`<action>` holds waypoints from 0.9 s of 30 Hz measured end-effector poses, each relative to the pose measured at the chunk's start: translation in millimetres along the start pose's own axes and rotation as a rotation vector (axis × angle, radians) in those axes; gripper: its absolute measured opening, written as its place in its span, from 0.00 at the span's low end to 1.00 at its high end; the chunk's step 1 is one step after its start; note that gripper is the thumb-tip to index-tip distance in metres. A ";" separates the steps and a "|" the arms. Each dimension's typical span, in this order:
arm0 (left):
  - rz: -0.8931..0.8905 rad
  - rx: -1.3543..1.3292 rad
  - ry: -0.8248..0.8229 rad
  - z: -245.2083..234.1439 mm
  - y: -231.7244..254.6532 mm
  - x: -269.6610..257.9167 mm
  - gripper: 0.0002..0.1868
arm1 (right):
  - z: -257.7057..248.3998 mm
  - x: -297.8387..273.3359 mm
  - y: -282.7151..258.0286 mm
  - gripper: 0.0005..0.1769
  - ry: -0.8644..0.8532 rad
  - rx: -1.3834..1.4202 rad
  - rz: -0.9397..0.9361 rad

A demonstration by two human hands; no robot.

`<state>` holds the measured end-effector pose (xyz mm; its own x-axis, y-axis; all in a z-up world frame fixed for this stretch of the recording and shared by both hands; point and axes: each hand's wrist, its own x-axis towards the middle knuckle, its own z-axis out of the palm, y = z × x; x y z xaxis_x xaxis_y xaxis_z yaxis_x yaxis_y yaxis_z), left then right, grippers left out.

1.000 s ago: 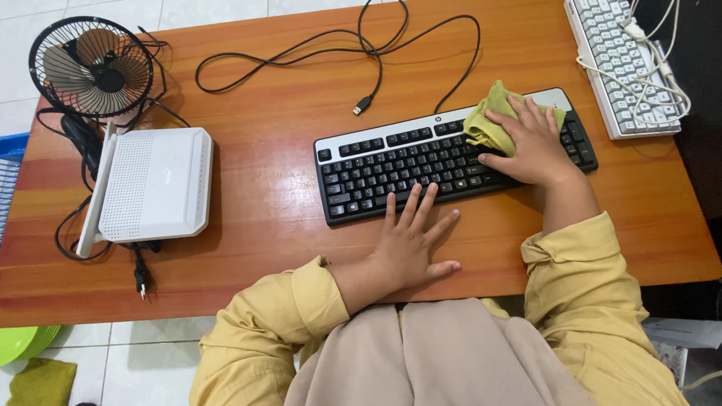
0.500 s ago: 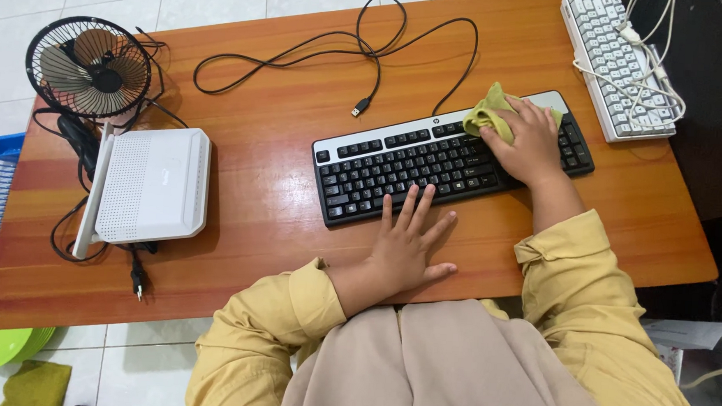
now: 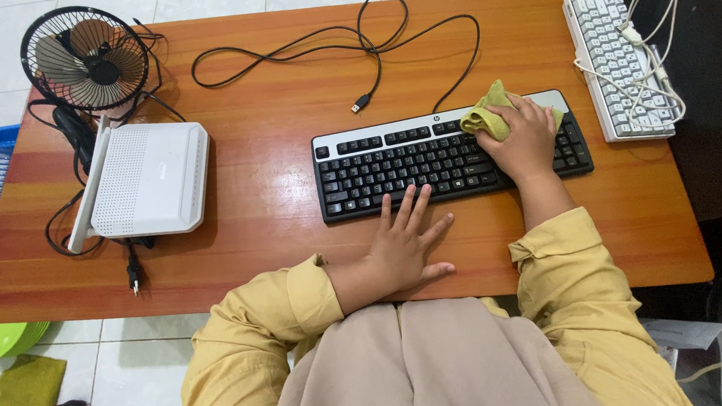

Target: Cleaning a computer keyboard with a yellow cloth.

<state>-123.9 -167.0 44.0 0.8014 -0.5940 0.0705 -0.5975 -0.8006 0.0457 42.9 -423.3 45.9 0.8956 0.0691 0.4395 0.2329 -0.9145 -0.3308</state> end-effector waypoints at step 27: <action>-0.034 0.052 -0.099 -10.7 2.7 1.2 0.52 | -7.8 -3.1 -5.7 0.27 -0.012 0.028 -0.006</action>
<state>-124.9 -169.0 54.9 0.8218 -0.5690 -0.0291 -0.5694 -0.8221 -0.0058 35.8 -421.4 53.0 0.8986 0.0791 0.4316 0.2485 -0.9024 -0.3519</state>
